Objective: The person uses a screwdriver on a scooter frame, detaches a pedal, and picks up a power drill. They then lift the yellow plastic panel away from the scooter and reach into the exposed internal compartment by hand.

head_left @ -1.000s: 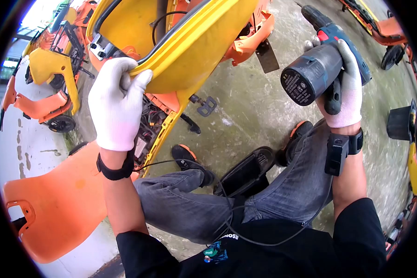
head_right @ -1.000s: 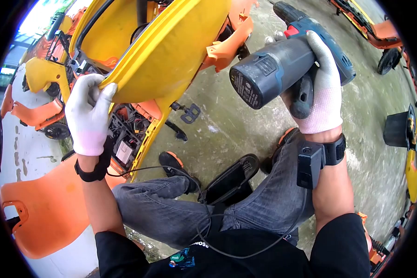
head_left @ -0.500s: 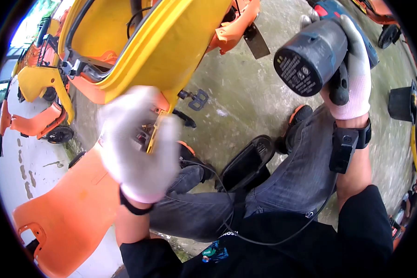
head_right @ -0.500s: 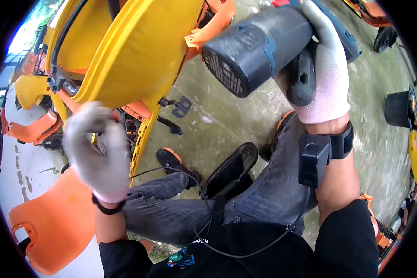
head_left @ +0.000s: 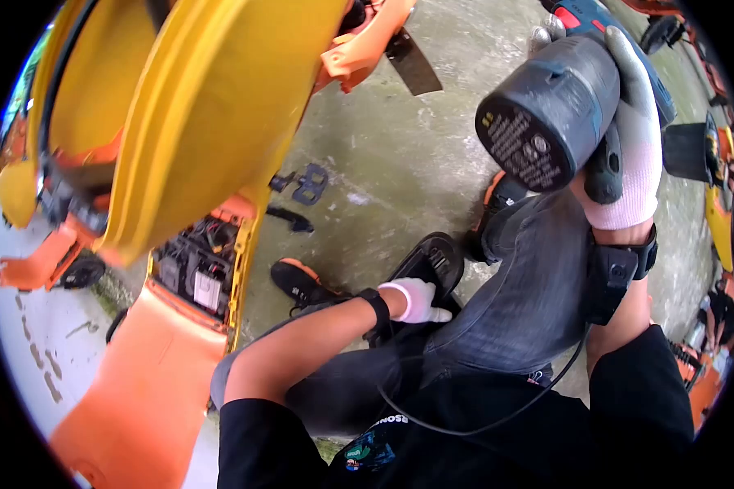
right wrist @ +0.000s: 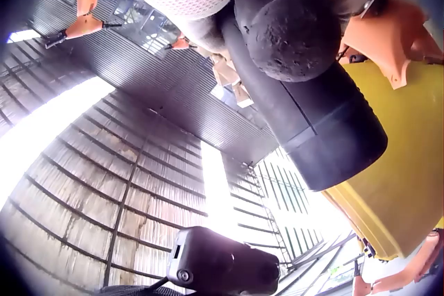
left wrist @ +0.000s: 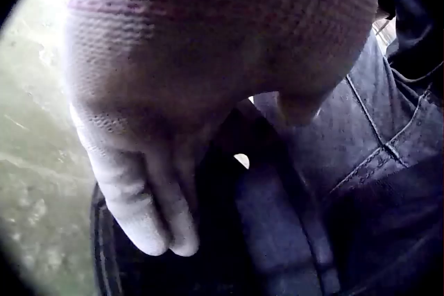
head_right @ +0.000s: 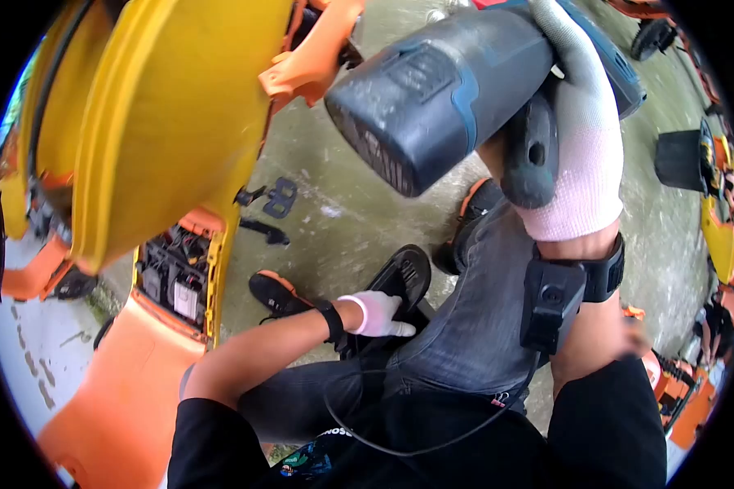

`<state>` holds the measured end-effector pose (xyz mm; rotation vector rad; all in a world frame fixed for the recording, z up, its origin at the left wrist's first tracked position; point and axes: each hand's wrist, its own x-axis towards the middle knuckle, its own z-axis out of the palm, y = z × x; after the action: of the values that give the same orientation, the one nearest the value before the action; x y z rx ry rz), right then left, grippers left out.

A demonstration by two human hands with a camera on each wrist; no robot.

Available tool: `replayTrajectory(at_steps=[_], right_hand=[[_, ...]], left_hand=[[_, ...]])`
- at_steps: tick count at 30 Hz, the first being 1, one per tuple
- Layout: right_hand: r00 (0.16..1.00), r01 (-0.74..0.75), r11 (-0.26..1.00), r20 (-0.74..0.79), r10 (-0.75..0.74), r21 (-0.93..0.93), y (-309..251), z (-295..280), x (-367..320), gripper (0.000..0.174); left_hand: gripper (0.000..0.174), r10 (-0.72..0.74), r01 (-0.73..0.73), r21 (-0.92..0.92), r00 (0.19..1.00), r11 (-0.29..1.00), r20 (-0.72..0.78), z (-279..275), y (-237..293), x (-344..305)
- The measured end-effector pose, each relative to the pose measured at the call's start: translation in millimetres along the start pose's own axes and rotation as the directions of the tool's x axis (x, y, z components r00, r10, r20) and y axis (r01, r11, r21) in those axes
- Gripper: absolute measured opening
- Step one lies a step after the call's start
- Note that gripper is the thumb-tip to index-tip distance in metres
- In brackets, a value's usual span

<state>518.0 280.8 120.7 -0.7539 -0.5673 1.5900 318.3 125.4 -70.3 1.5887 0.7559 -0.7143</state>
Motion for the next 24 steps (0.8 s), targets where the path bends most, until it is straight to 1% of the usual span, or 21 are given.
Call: replayTrajectory(at_steps=[1,3,4,5,7,8,9,10,11,12,13,14,15,16,17,18,19,20,21,23,24], right_hand=[[1.000,0.006,1.000,-0.022,-0.006,-0.021,0.5,0.5,2.2,0.045],[0.991,-0.085,0.980,-0.090,0.102,0.180,6.7,8.7,5.9,0.048],[0.982,-0.096,0.984,-0.145,0.118,0.153,8.0,11.6,9.0,0.050],[0.966,-0.068,0.996,-0.245,0.079,0.054,12.0,14.9,13.7,0.050],[0.942,-0.082,0.994,-0.331,0.052,-0.078,14.6,19.0,25.6,0.051],[0.929,-0.076,0.995,-0.368,0.047,-0.067,19.0,19.5,33.6,0.048],[0.894,-0.100,0.991,-0.445,0.050,-0.090,21.7,19.9,39.9,0.044],[0.901,-0.192,0.981,-0.399,0.170,-0.016,17.9,19.7,42.6,0.027],[0.902,-0.188,0.981,-0.384,0.195,0.057,18.6,25.5,42.4,0.025],[0.900,-0.214,0.977,-0.388,0.196,-0.005,25.0,18.1,43.9,0.025],[0.894,-0.249,0.966,-0.399,0.204,-0.063,29.3,8.8,45.9,0.026],[0.850,-0.341,0.926,-0.369,0.376,0.159,26.4,12.4,49.5,0.028],[0.802,-0.363,0.911,-0.432,0.413,0.197,27.0,18.5,51.6,0.029],[0.721,-0.509,0.834,-0.425,0.547,0.210,9.2,24.7,49.7,0.028],[0.715,-0.462,0.845,-0.451,0.534,0.268,18.1,23.5,51.6,0.027],[0.695,-0.489,0.816,-0.427,0.578,0.307,21.3,20.0,50.4,0.027],[0.743,-0.422,0.846,-0.411,0.528,0.325,27.5,16.5,51.5,0.033],[0.734,-0.373,0.841,-0.429,0.526,0.392,34.5,12.9,51.8,0.034],[0.729,-0.328,0.827,-0.434,0.529,0.457,38.7,8.9,49.1,0.034],[0.717,-0.305,0.832,-0.464,0.521,0.462,33.6,-0.2,42.9,0.034],[0.716,-0.302,0.838,-0.472,0.514,0.455,31.7,-4.8,39.6,0.033]], left_hand=[[0.076,0.021,-0.021,-0.019,1.000,1.000,0.013,3.5,1.8,8.7],[0.077,0.020,-0.019,-0.118,1.000,0.993,0.007,12.9,0.2,22.2],[0.079,0.022,-0.023,-0.133,1.000,0.991,-0.014,15.4,-0.1,24.8],[0.076,-0.002,0.000,-0.184,1.000,0.983,-0.008,18.0,-0.8,23.9],[0.071,0.019,-0.018,-0.241,1.000,0.970,0.000,28.2,-6.7,24.8],[0.066,-0.015,0.018,-0.255,1.000,0.967,0.017,32.0,-7.8,24.6],[0.065,-0.033,0.046,-0.225,0.997,0.973,0.064,33.4,-8.4,23.8],[0.064,-0.020,0.035,-0.221,0.997,0.975,0.071,42.6,-12.8,24.3],[0.067,-0.020,0.040,-0.286,0.997,0.957,0.073,52.5,-18.1,24.1],[0.070,-0.023,0.036,-0.381,0.999,0.924,0.039,56.4,-19.1,20.6],[0.072,-0.045,0.035,-0.399,0.999,0.916,-0.015,78.2,-32.9,27.4],[0.066,-0.072,0.043,-0.428,0.996,0.903,-0.052,101.4,-46.4,35.0],[0.063,-0.147,0.137,-0.503,0.989,0.853,0.021,87.2,-34.3,21.3],[0.050,-0.179,0.186,-0.443,0.982,0.877,0.057,102.2,-38.1,20.2],[0.041,0.044,-0.059,-0.231,0.997,0.971,-0.070,119.3,-45.4,29.6],[0.036,0.120,-0.120,-0.004,0.992,0.993,-0.023,143.1,-68.3,39.3],[0.032,0.186,-0.191,0.215,0.982,0.958,0.042,157.0,-79.0,41.5],[0.031,0.176,-0.178,0.220,0.984,0.959,0.030,177.0,-89.6,37.7],[0.030,0.145,-0.141,0.212,0.989,0.967,-0.005,188.0,-88.8,27.5],[0.028,0.129,-0.106,0.219,0.987,0.970,-0.093,209.2,-81.6,17.9],[0.027,0.138,-0.090,0.280,0.978,0.956,-0.158,219.1,-77.5,15.6]])
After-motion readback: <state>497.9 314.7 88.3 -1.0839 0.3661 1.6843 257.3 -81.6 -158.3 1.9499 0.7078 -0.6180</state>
